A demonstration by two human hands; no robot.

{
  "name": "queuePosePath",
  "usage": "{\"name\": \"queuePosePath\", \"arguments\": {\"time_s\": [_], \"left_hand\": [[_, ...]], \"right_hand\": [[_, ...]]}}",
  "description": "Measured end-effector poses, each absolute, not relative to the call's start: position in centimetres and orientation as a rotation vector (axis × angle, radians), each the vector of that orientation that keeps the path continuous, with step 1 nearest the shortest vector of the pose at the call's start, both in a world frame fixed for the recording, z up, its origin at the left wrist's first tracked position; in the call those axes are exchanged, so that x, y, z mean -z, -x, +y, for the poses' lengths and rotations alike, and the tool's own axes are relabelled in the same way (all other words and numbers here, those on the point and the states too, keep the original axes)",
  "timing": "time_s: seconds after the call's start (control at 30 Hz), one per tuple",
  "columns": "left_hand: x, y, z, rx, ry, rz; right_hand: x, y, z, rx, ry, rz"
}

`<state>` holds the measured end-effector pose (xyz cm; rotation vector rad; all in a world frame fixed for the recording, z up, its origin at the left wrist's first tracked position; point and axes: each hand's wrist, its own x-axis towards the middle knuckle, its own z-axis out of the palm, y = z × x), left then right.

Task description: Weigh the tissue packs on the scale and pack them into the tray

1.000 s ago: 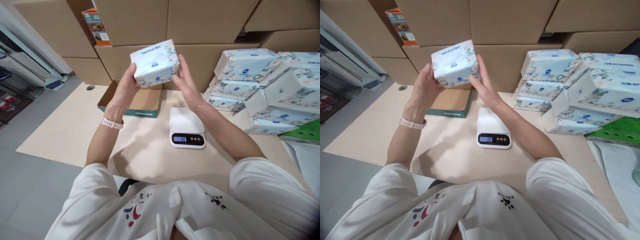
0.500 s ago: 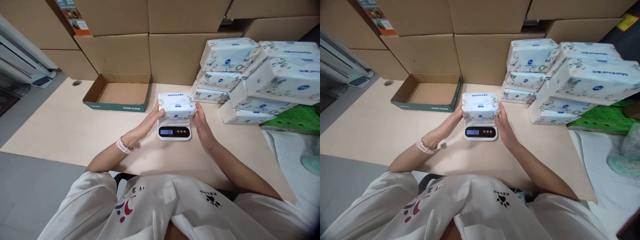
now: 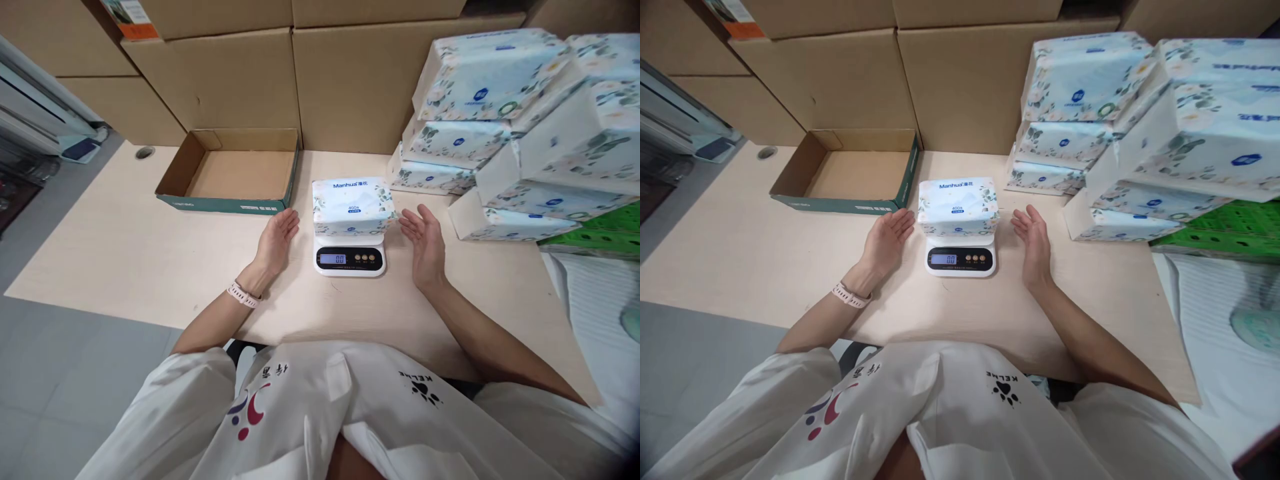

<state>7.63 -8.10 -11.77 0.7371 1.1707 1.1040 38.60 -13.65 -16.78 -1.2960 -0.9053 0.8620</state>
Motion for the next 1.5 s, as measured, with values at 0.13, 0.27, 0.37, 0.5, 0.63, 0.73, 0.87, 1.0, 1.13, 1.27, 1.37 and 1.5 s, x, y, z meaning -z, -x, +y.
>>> {"name": "queuePosePath", "arguments": {"time_s": [0.13,0.27,0.37,0.5,0.63,0.73,0.87,1.0,1.13,1.27,1.37,1.5], "left_hand": [[12.54,-7.73,-8.01,-1.117,-0.764,1.160],[12.82,-7.94,-8.33,-1.131,-0.834,1.135],[12.86,-8.14,-8.44,-1.139,-0.845,1.146],[12.80,-8.26,-8.48,-1.142,-0.838,1.139],[12.76,-8.27,-8.54,-1.159,-0.835,1.119],[12.77,-8.31,-8.58,-1.155,-0.850,1.123],[12.81,-8.33,-8.60,-1.162,-0.853,1.109],[12.77,-8.35,-8.57,-1.152,-0.843,1.119],[12.64,-8.42,-8.55,-1.136,-0.836,1.135],[12.47,-8.51,-8.61,-1.139,-0.843,1.139],[12.37,-8.54,-8.70,-1.141,-0.843,1.138],[12.41,-8.51,-8.74,-1.142,-0.842,1.127]], "right_hand": [[16.43,-38.28,-13.67,-0.898,1.277,-0.942],[16.13,-38.14,-13.88,-0.891,1.270,-0.933],[16.18,-38.17,-13.90,-0.883,1.280,-0.945],[16.39,-38.28,-13.88,-0.884,1.269,-0.938],[16.58,-38.39,-13.87,-0.879,1.249,-0.939],[16.61,-38.40,-13.86,-0.872,1.264,-0.963],[16.57,-38.37,-13.89,-0.868,1.259,-0.976],[16.53,-38.36,-13.93,-0.869,1.251,-0.977],[16.63,-38.42,-13.93,-0.860,1.256,-0.984],[16.74,-38.47,-13.90,-0.861,1.250,-0.988],[16.67,-38.43,-13.86,-0.857,1.265,-0.982],[16.56,-38.38,-13.82,-0.856,1.282,-0.983]]}}
